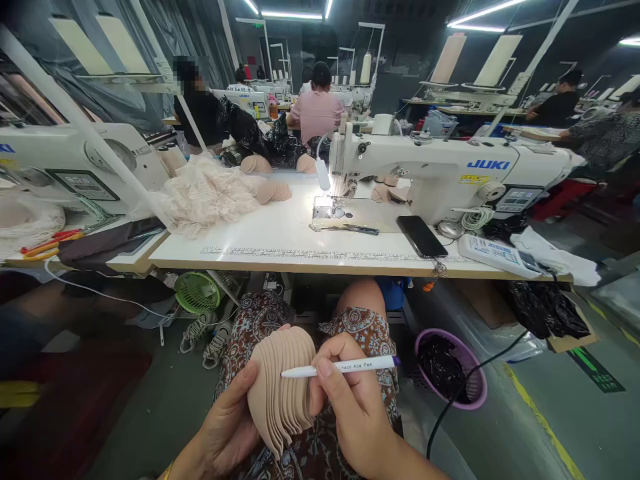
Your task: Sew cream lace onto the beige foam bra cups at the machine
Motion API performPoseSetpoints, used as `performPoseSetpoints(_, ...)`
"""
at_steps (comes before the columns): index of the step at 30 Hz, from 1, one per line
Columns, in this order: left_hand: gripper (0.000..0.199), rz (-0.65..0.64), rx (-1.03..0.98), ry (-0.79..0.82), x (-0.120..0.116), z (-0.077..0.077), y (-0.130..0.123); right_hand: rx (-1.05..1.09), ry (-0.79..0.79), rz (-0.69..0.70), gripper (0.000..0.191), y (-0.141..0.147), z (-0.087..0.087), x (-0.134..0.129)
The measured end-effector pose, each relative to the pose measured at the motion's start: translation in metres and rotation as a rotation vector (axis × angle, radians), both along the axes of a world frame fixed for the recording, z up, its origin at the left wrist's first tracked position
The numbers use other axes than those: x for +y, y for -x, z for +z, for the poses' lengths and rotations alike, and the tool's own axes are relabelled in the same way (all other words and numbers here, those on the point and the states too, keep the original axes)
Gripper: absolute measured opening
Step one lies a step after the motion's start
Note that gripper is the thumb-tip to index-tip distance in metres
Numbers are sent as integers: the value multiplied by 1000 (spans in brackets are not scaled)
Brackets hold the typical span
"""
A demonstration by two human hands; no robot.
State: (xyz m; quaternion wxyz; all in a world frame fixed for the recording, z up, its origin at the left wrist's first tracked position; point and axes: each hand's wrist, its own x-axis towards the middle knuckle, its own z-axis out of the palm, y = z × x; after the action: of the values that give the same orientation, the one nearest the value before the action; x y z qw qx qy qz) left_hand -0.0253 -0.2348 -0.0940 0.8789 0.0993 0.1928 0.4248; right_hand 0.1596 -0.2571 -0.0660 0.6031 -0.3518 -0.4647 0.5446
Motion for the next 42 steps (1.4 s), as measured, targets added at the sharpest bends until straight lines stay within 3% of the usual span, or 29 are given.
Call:
performPoseSetpoints(4,84,7,26,22,0,0,0,34,-28,8,24,1,1,0)
performPoseSetpoints(11,60,-5,-29,10,-1,2,-1,-26,-38,0,26,1,1,0)
performPoseSetpoints(23,52,4,-49,-13,0,0,-3,-48,-56,7,24,-1,0,-3)
performPoseSetpoints(28,54,-4,-38,-16,-1,0,-3,-85,-53,71,23,1,-4,-4)
performPoseSetpoints(36,60,13,-10,14,-2,-1,-2,-62,-93,29,23,-1,-1,-3)
performPoseSetpoints(42,63,2,-4,-5,-1,-1,-3,-82,-98,74,21,0,-4,-5)
